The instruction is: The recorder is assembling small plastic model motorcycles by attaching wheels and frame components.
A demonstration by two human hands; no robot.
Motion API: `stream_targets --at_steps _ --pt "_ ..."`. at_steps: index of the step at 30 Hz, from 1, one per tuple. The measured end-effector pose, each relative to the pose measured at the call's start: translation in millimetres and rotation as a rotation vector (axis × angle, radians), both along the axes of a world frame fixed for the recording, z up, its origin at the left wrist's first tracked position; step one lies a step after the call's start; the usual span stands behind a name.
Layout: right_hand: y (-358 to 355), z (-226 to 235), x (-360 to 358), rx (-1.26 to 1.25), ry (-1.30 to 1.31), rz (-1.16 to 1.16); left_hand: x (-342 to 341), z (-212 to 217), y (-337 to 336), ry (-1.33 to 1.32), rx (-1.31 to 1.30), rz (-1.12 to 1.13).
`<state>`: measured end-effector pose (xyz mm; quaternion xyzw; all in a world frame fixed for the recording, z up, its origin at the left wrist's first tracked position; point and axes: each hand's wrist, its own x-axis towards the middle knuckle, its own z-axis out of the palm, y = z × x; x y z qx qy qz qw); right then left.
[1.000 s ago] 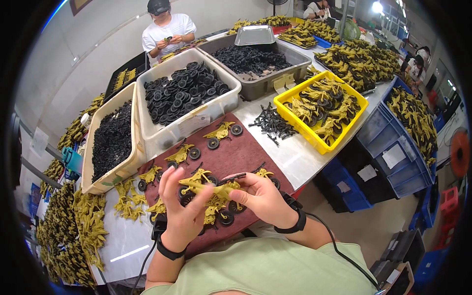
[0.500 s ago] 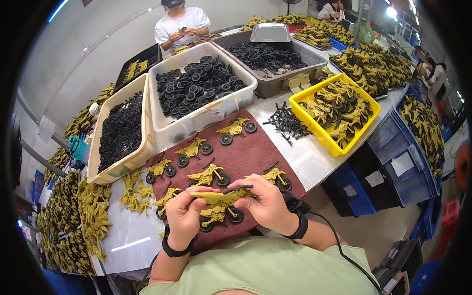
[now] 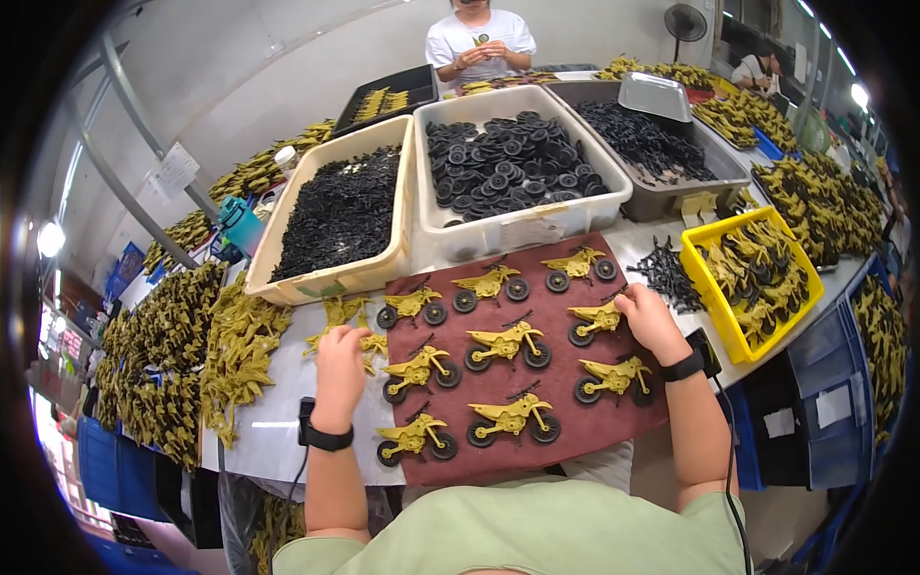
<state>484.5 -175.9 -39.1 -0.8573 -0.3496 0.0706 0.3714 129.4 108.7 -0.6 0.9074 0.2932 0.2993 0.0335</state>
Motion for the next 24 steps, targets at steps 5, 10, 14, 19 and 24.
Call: stream_targets --at_steps 5,10,14,19,24 --pt "5.4 7.2 -13.4 -0.163 -0.143 0.041 -50.4 -10.3 46.0 0.242 -0.107 0.141" --pt "4.3 13.3 -17.8 -0.052 -0.340 -0.121 -60.7 -9.0 76.3 0.185 0.030 0.156" --pt "0.5 32.7 -26.2 -0.025 -0.301 -0.049 -61.0 -5.7 94.9 0.390 -0.124 0.148" --pt "3.3 48.4 -44.4 0.040 -0.158 0.007 -60.2 8.7 115.0 0.569 -0.288 0.137" --pt "3.1 46.2 -46.6 0.053 -0.160 0.014 -69.7 4.5 145.1 0.520 -0.439 -0.136"
